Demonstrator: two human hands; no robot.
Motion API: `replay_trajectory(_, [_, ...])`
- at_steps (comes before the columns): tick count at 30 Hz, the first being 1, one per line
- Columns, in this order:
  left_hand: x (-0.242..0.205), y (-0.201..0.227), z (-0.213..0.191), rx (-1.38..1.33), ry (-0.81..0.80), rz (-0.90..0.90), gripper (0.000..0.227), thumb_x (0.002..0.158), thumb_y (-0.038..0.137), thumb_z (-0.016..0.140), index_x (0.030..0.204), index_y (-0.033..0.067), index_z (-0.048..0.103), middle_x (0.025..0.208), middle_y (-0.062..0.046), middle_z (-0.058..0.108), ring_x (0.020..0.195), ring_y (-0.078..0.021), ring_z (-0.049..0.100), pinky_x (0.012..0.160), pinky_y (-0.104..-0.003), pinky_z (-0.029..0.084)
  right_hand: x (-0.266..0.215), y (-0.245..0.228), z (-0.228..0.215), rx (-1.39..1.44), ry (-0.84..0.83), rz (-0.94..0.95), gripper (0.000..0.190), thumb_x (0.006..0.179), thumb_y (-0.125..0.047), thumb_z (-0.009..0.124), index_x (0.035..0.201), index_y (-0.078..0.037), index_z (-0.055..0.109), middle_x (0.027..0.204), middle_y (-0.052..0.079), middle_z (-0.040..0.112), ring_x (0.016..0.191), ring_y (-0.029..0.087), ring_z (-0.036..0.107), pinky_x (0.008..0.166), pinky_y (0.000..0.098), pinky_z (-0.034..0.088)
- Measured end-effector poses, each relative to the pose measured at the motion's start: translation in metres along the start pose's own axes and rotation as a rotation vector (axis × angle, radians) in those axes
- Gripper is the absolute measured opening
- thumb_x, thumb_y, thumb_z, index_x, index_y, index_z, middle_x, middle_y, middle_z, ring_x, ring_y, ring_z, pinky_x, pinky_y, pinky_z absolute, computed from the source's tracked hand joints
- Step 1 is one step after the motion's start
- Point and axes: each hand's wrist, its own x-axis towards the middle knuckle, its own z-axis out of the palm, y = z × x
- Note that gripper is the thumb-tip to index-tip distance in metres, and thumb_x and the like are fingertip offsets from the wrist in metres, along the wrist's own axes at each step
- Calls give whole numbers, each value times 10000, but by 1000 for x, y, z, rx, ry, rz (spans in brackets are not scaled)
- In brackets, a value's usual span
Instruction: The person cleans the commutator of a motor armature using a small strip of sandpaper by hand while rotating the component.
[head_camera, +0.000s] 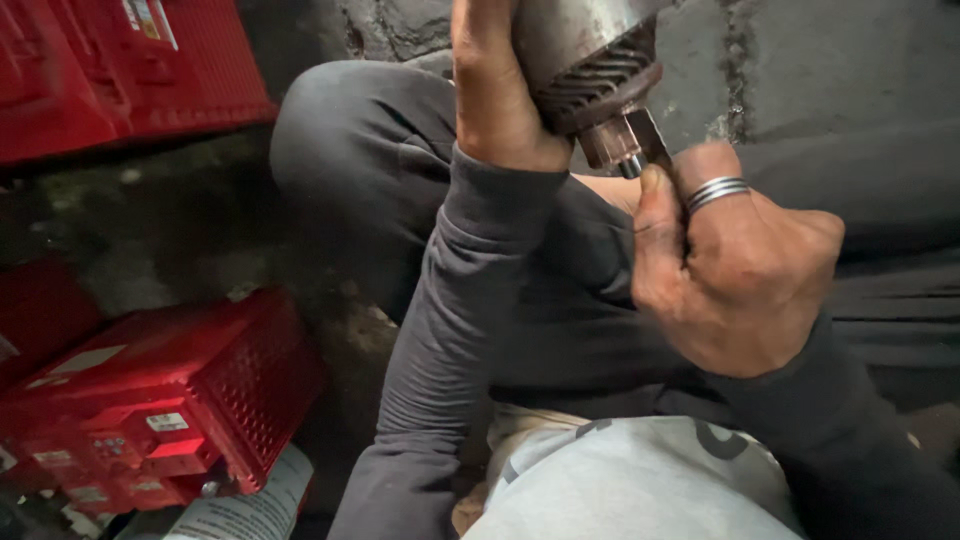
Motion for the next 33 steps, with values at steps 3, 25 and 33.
replay_trajectory(3, [0, -6, -3, 449, -93, 353, 579, 969, 408, 809, 1298, 49, 496, 1124, -137, 624, 946, -256, 755, 755, -370, 734, -3, 3, -2, 8, 10, 2, 165, 1008, 12, 735, 913, 24, 601, 595, 119, 515, 482, 252, 536, 483, 379, 401])
replay_trajectory(25, [-4, -11, -11, -244, -102, -66, 527, 1166, 475, 435, 1287, -33, 506, 1126, -255, 683, 958, -383, 757, 779, -538, 692, -11, 1, -8, 73, -45, 93, 127, 1059, -10, 715, 968, 22, 633, 692, 96, 619, 536, 193, 610, 486, 307, 434])
replay_trajectory(33, [-2, -9, -12, -296, -79, -120, 585, 1060, 536, 535, 1326, 16, 522, 1210, -235, 659, 1021, -366, 754, 829, -568, 692, -26, 41, -4, 293, 8, 273, 155, 1104, -78, 634, 996, 32, 625, 748, 92, 624, 545, 181, 631, 507, 275, 462])
